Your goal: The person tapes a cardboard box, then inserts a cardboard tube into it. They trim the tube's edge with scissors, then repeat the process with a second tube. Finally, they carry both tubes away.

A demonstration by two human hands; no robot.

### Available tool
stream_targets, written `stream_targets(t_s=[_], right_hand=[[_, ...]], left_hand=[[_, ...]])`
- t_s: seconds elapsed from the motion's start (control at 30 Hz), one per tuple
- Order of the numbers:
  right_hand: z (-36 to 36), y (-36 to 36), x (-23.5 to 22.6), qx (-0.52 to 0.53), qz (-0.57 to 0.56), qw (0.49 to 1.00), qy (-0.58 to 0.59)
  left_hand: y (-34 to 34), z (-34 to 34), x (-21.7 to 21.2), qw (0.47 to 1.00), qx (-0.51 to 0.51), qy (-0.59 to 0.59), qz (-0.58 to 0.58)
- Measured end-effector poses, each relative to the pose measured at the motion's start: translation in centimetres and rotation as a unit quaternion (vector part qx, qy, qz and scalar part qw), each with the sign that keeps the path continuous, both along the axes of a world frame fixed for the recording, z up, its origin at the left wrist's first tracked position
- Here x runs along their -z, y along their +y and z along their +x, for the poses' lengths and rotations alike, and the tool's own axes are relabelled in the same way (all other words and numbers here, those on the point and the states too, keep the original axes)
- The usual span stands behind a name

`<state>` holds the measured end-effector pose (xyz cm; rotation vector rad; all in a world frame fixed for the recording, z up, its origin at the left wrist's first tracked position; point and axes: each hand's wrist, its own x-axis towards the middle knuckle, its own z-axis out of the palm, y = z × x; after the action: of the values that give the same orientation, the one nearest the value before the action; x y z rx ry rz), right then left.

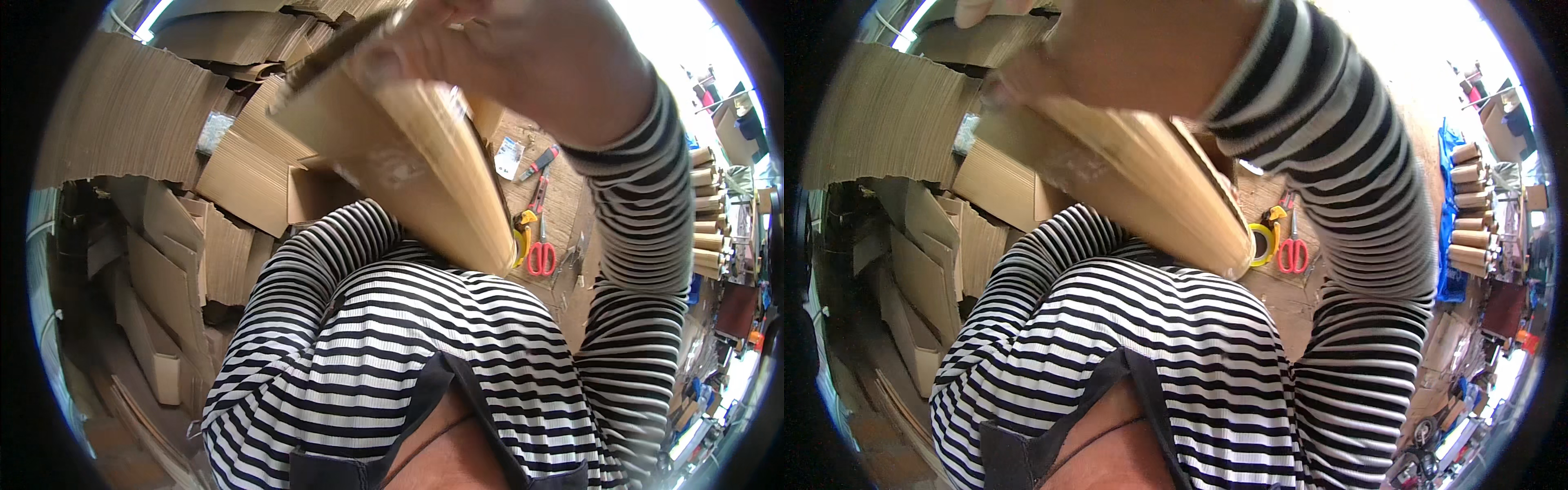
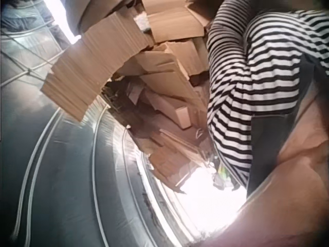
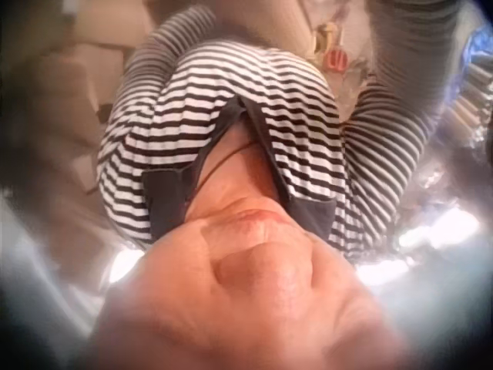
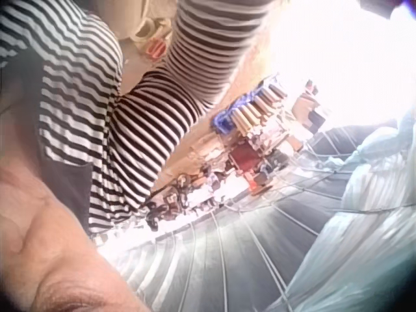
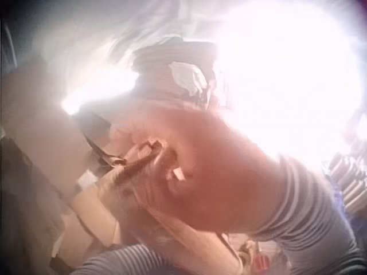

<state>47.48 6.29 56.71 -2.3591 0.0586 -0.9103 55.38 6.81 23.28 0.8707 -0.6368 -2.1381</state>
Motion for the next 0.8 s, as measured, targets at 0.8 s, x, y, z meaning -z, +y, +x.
stream_targets(t_s=[0.8], right_hand=[[-14.7,7.0,37.4,0.192,0.791,0.575,-0.081]], left_hand=[[4.2,-1.3,4.3,0.972,0.023,-0.184,-0.146]])
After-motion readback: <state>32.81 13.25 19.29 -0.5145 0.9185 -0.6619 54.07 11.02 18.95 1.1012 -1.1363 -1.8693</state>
